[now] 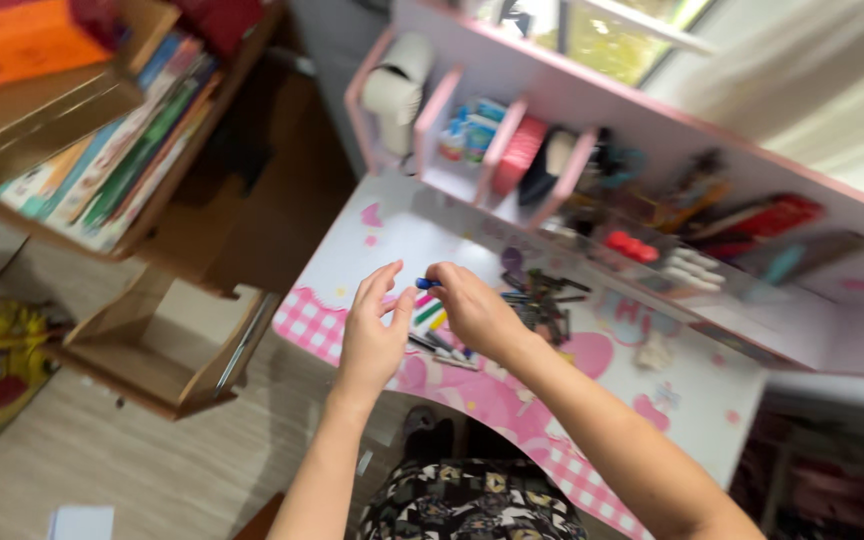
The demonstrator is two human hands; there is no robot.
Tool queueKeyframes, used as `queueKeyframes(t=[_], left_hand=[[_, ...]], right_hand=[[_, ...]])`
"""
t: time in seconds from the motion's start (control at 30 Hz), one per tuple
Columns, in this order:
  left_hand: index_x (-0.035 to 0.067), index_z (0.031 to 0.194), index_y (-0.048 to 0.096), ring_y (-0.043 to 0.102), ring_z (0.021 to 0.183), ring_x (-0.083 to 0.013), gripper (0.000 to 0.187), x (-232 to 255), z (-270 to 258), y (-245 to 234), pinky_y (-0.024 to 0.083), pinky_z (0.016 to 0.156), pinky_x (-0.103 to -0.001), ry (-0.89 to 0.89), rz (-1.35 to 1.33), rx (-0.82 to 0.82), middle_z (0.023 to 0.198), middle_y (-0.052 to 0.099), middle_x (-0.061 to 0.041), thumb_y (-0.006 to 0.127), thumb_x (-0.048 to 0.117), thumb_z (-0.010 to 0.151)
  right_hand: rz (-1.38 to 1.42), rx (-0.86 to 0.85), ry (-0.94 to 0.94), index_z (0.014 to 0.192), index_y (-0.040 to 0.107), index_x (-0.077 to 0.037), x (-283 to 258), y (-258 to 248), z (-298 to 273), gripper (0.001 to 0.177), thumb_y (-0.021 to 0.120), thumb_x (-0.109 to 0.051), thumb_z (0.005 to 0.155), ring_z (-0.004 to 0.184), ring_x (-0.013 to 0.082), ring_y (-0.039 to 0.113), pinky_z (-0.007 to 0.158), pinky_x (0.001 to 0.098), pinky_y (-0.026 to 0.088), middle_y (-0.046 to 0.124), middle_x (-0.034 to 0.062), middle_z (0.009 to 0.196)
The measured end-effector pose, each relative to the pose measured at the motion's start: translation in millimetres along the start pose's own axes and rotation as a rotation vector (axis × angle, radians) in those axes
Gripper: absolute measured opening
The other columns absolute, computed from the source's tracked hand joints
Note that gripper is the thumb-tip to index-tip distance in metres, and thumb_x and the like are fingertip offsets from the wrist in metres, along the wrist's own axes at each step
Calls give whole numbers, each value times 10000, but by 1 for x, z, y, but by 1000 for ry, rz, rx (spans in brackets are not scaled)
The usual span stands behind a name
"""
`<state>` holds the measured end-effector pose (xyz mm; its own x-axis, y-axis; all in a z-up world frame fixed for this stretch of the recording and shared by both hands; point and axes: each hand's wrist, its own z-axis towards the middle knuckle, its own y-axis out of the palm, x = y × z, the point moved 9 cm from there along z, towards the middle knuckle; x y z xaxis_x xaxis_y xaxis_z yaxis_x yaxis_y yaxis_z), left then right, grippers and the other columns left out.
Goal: The person organizes a pile of markers and pens on a desk by picking them up one by one and placing them into a pink overhead organizer. The person handles various colored markers and pens, arranging them into compartments.
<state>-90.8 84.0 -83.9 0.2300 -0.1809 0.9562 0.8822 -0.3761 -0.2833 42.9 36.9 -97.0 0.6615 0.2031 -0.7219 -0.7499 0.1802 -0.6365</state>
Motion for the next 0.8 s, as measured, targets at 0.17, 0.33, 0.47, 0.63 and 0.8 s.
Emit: queueKeyframes(t=[0.17,0.33,0.47,0.63,0.8], left_hand=[[23,1251,673,704,944,-133,307,13,5,48,593,814,-276,-216,-171,-132,1061,747,-68,629,188,996],[-9,1188,706,681,890,-115,231,31,12,91,572,811,-269,-221,-380,-223,1011,736,-59,632,119,1011],[-22,1175,694,700,909,-115,216,43,20,121,582,849,-262,-201,-495,-251,1015,732,-59,622,106,1017],[-25,1155,685,710,922,-108,199,59,22,166,588,866,-257,-205,-577,-324,1041,740,-54,617,95,1012],[-17,1155,701,689,907,-85,193,72,10,210,572,838,-231,-208,-533,-415,1031,737,-42,623,96,1019]], right_hand=[[36,81,63,1243,585,-10,-31,-66,-20,340,614,43,908,996,398,625,862,428,519,622,199,1071],[119,192,329,1145,674,-36,-28,-128,-43,246,716,-64,904,797,271,690,706,364,551,689,130,979],[167,355,465,1124,728,-26,-17,-172,-73,247,752,-91,887,693,155,659,641,300,544,730,93,891],[267,505,520,1194,734,-29,4,-210,-115,268,701,-67,931,783,71,693,704,242,565,779,49,931],[445,656,620,1155,767,-14,24,-238,-156,236,729,-71,929,792,50,689,713,219,571,777,41,899]])
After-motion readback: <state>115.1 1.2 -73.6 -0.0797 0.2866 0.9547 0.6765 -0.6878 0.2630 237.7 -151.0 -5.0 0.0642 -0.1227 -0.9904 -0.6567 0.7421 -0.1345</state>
